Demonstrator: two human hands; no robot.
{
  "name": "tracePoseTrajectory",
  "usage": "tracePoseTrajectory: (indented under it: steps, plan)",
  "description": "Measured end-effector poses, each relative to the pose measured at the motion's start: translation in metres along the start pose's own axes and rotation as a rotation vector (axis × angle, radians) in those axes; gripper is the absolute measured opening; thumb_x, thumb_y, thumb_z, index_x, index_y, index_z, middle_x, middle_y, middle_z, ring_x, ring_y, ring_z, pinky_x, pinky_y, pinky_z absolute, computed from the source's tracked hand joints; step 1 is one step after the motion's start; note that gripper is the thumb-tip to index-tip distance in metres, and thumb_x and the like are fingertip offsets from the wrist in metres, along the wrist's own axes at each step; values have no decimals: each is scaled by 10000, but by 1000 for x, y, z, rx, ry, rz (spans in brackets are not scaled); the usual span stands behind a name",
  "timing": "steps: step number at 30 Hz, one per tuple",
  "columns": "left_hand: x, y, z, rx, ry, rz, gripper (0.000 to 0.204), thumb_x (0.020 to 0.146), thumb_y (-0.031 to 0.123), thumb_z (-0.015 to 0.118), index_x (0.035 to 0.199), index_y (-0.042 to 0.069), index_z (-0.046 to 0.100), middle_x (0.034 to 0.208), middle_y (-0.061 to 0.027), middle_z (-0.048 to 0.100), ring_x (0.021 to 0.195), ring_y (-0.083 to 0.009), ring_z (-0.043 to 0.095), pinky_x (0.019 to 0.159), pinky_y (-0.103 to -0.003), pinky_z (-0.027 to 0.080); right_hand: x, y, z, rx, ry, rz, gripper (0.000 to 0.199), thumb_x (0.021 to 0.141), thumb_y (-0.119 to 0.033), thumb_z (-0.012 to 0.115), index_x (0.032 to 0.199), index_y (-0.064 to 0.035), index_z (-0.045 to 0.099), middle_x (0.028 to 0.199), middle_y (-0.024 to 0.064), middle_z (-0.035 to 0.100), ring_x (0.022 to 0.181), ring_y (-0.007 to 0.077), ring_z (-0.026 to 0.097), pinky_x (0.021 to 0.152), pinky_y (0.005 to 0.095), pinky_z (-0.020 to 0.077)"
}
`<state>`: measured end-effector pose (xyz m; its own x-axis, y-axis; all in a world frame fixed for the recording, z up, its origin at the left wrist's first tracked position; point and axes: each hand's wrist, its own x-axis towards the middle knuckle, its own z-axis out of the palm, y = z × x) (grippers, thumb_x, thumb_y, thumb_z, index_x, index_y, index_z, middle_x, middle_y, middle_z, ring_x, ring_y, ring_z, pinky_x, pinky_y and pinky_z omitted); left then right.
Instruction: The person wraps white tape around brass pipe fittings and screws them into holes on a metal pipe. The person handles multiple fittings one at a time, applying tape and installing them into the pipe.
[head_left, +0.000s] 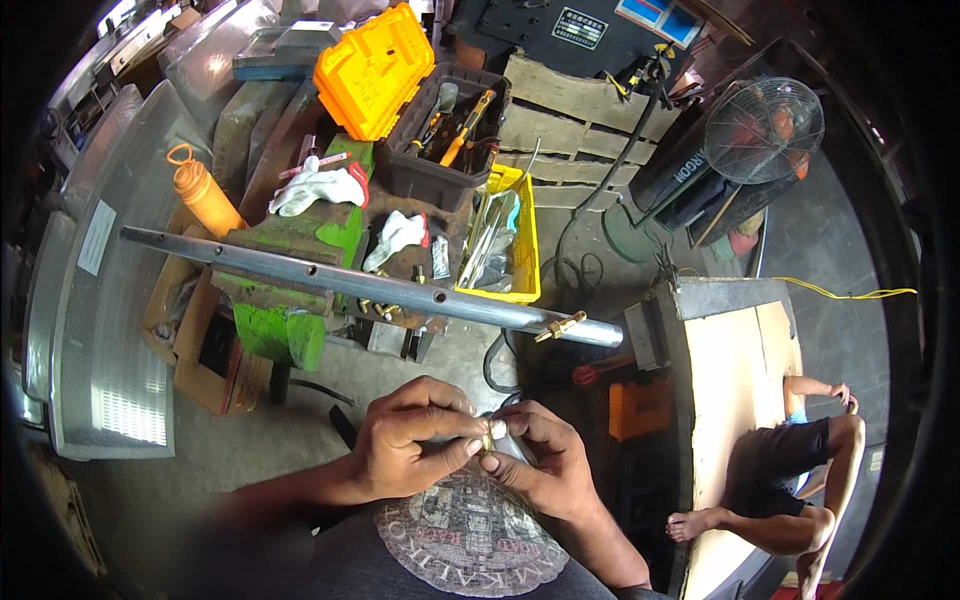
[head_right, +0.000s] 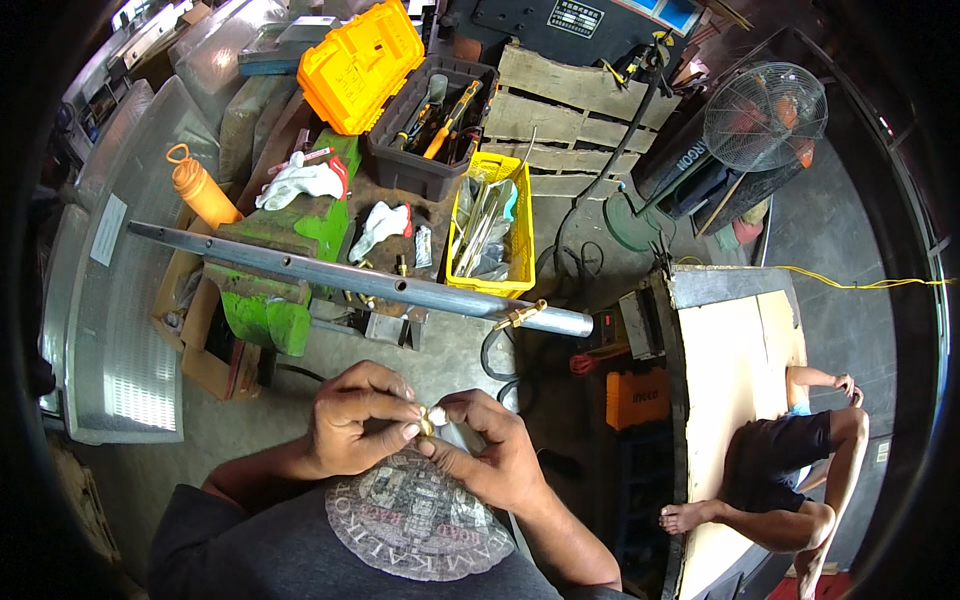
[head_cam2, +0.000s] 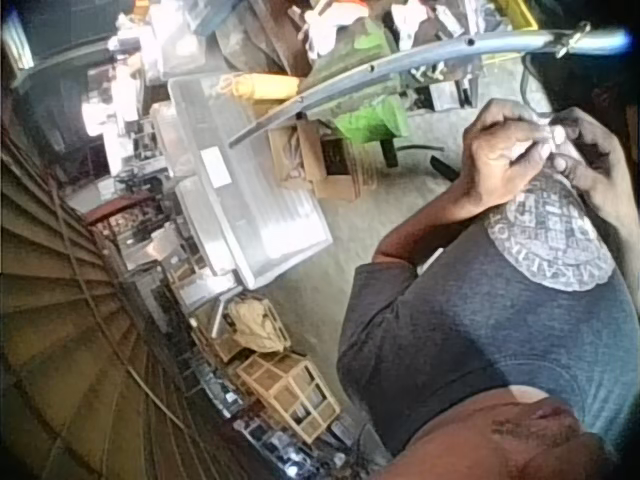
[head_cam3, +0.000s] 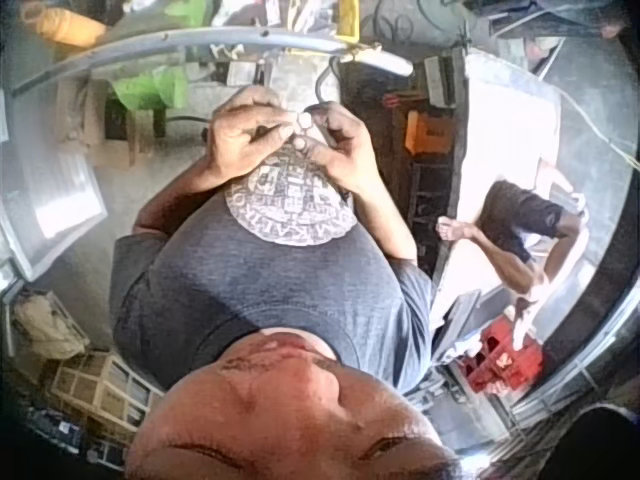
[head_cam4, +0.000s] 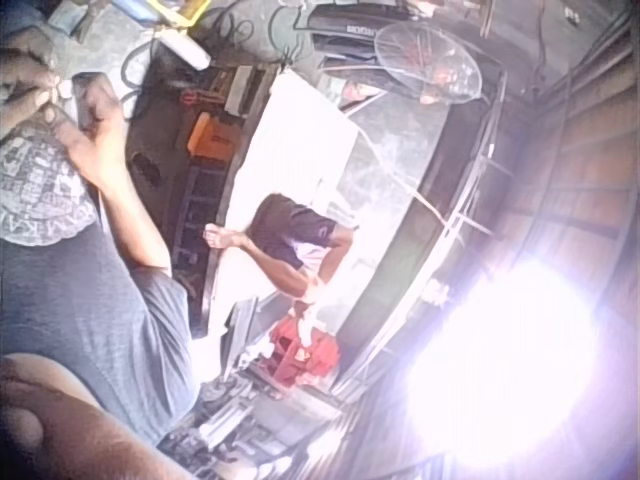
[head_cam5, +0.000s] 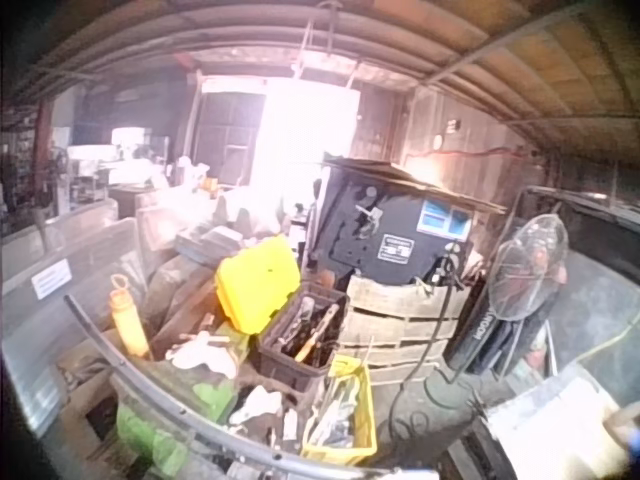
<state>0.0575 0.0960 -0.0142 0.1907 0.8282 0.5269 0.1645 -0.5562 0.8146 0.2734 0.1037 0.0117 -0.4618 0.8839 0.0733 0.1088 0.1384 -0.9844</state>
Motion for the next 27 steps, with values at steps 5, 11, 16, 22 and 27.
tracePoseTrajectory:
  steps: [5,11,16,22,27]
  plan:
    - [-14,-8,15,-426,-3,-470,310,954,166,726,1196,-3,630,960,-61,716,902,-108,690,755,-263,562,1,3,2,-88,45,-42,261,817,-56,818,1011,50,678,1025,142,680,950,245,672,842,336,516]
    - [-12,-8,21,-412,-107,-434,264,1013,175,634,1193,-13,588,959,-64,698,911,-104,686,792,-262,570,2,-3,-4,-204,36,-81,258,819,-68,811,1004,52,676,1001,150,677,918,260,678,800,336,522]
    - [-11,-12,21,-335,-40,-416,234,999,191,666,1113,-1,598,875,-67,688,809,-99,660,693,-268,529,3,-5,-4,-283,26,-33,336,824,-118,812,1067,60,663,961,158,664,874,273,675,775,350,523]
    - [-16,-17,28,-68,55,-286,229,951,155,722,1066,8,590,883,-111,697,811,-190,712,697,-313,552,0,-1,-1,-260,15,184,438,843,-200,807,1140,80,648,971,176,660,891,250,668,789,349,516]
    - [-17,-30,29,157,70,-126,276,861,88,779,1057,13,600,961,-151,709,851,-311,726,733,-373,579,-6,14,1,30,24,345,424,908,-171,763,1219,74,612,1002,112,670,914,176,638,825,314,505]
